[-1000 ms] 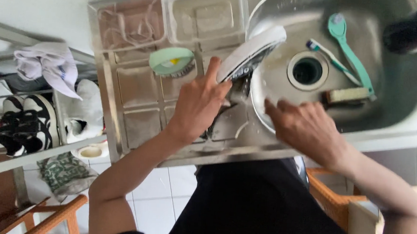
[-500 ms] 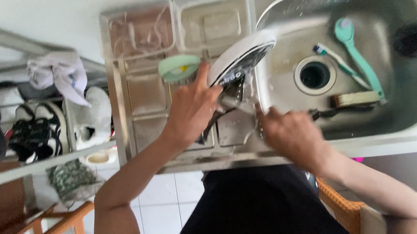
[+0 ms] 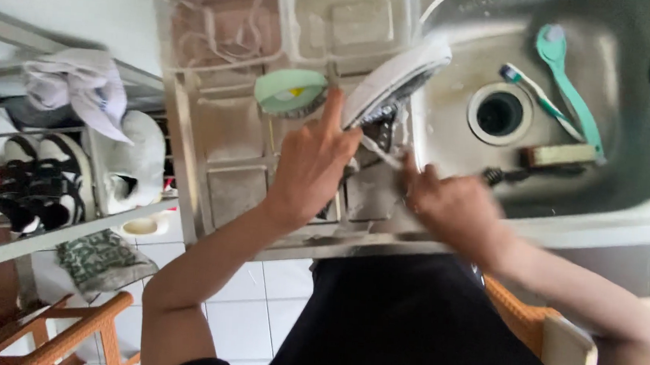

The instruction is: The person cleans a shoe in a sink, first using a large brush with soap on the exterior and then using a toothbrush to clean the inner edges and interior of the shoe.

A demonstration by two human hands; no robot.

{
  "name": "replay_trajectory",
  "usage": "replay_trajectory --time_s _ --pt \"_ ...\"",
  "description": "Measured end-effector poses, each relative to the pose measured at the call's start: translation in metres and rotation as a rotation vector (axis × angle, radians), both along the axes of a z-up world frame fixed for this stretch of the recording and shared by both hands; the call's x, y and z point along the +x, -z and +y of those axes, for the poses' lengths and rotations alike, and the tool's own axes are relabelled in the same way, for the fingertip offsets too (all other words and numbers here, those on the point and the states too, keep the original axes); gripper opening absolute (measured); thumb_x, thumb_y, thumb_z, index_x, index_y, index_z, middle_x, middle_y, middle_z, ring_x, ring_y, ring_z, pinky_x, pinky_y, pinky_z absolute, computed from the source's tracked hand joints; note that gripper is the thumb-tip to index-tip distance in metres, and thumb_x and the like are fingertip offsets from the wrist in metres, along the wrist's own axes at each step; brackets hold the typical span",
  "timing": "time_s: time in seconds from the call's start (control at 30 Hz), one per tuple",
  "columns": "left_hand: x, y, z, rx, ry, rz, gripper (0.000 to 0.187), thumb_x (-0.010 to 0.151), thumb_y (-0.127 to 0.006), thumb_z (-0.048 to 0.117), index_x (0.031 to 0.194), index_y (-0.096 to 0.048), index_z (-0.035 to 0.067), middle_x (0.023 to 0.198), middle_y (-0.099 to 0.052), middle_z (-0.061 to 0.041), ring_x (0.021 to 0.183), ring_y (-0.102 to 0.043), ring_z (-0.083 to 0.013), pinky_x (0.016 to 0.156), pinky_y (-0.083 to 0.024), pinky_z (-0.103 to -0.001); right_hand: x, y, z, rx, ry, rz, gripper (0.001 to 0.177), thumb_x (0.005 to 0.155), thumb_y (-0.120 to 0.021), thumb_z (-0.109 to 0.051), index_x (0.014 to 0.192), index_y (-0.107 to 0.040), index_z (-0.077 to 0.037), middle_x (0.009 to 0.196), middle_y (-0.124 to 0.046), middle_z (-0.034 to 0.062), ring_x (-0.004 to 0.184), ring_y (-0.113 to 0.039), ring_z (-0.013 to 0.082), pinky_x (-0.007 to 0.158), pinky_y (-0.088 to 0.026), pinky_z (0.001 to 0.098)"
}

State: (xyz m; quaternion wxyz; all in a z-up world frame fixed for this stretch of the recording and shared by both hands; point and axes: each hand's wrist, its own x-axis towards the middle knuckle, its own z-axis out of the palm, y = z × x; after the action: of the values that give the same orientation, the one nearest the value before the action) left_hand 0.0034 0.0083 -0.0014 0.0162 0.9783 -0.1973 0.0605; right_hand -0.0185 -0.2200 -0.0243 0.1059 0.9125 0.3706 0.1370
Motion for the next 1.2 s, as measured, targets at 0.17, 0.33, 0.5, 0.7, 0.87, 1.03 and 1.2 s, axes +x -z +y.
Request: replay_trajectory --time_s 0.17,0.33,0.5,0.7,0.87,1.03,1.2 --pt "0.001 0.003 -0.002 -0.038 0.012 0.075 0.002 0.092 -0.077 0.013 0.091 -0.075 0.012 0.133 -0.052 -0.019 0.054 -0.070 -0.0217 0.047 -0.055 -0.033 -0.025 0.027 -0.002 0.127 0.021 0.165 0.063 0.068 -0.060 -0.017 0.131 -0.066 -0.021 0.059 -0.055 -0.0051 0.047 -0.069 0.0239 0.045 -0.053 0.0404" --pt "0.000 -0.005 -0.005 -0.041 0.022 0.072 0.005 0.087 -0.080 0.007 0.088 -0.077 0.012 0.134 -0.052 -0.020 0.054 -0.071 -0.0237 0.047 -0.056 -0.035 0.003 0.027 -0.025 0.121 0.137 0.054 0.044 0.074 -0.060 -0.016 0.115 -0.076 -0.025 0.059 -0.055 -0.0011 0.044 -0.063 0.0268 0.044 -0.047 0.0408" --pt "-0.002 -0.001 -0.005 -0.056 0.009 0.060 0.004 0.088 -0.080 0.009 0.087 -0.077 0.010 0.133 -0.053 -0.019 0.054 -0.071 -0.0245 0.048 -0.056 -0.034 -0.007 0.005 -0.014 0.008 0.068 0.063 0.054 0.070 -0.064 -0.026 0.122 -0.073 -0.020 0.064 -0.051 0.0008 0.047 -0.064 0.0285 0.041 -0.042 0.0447" --pt "-0.007 0.003 -0.004 0.049 0.003 0.046 0.007 0.094 -0.077 0.016 0.087 -0.075 0.015 0.133 -0.053 -0.015 0.049 -0.067 -0.0154 0.046 -0.053 -0.031 -0.019 0.012 -0.009 -0.137 -0.042 -0.149 0.024 0.079 -0.061 0.004 0.099 -0.073 0.001 0.061 -0.050 0.0116 0.050 -0.063 0.0389 0.046 -0.040 0.0541" --pt "0.002 0.003 0.000 -0.032 0.019 -0.013 0.016 0.090 -0.079 0.002 0.078 -0.070 0.008 0.134 -0.052 -0.019 0.046 -0.063 -0.0153 0.045 -0.050 -0.029 -0.008 -0.021 0.014 -0.106 -0.017 -0.109 0.013 0.077 -0.062 -0.002 0.084 -0.065 -0.013 0.062 -0.049 -0.0021 0.040 -0.054 0.0183 0.038 -0.039 0.0443" --pt "0.003 -0.001 -0.005 -0.089 0.025 -0.003 0.014 0.087 -0.081 0.002 0.080 -0.072 0.009 0.132 -0.052 -0.019 0.047 -0.064 -0.0160 0.043 -0.050 -0.029 -0.011 -0.001 -0.006 -0.099 0.002 -0.065 0.022 0.073 -0.062 -0.009 0.093 -0.069 -0.014 0.057 -0.048 -0.0034 0.042 -0.060 0.0202 0.039 -0.040 0.0412" --pt "0.000 -0.002 -0.003 -0.102 0.035 0.044 0.012 0.086 -0.081 0.001 0.080 -0.072 0.007 0.131 -0.052 -0.020 0.048 -0.066 -0.0194 0.042 -0.051 -0.033 0.000 0.007 -0.016 0.027 -0.049 0.065 0.037 0.075 -0.063 -0.023 0.110 -0.074 -0.028 0.054 -0.056 -0.0039 0.042 -0.064 0.0211 0.041 -0.046 0.0405"
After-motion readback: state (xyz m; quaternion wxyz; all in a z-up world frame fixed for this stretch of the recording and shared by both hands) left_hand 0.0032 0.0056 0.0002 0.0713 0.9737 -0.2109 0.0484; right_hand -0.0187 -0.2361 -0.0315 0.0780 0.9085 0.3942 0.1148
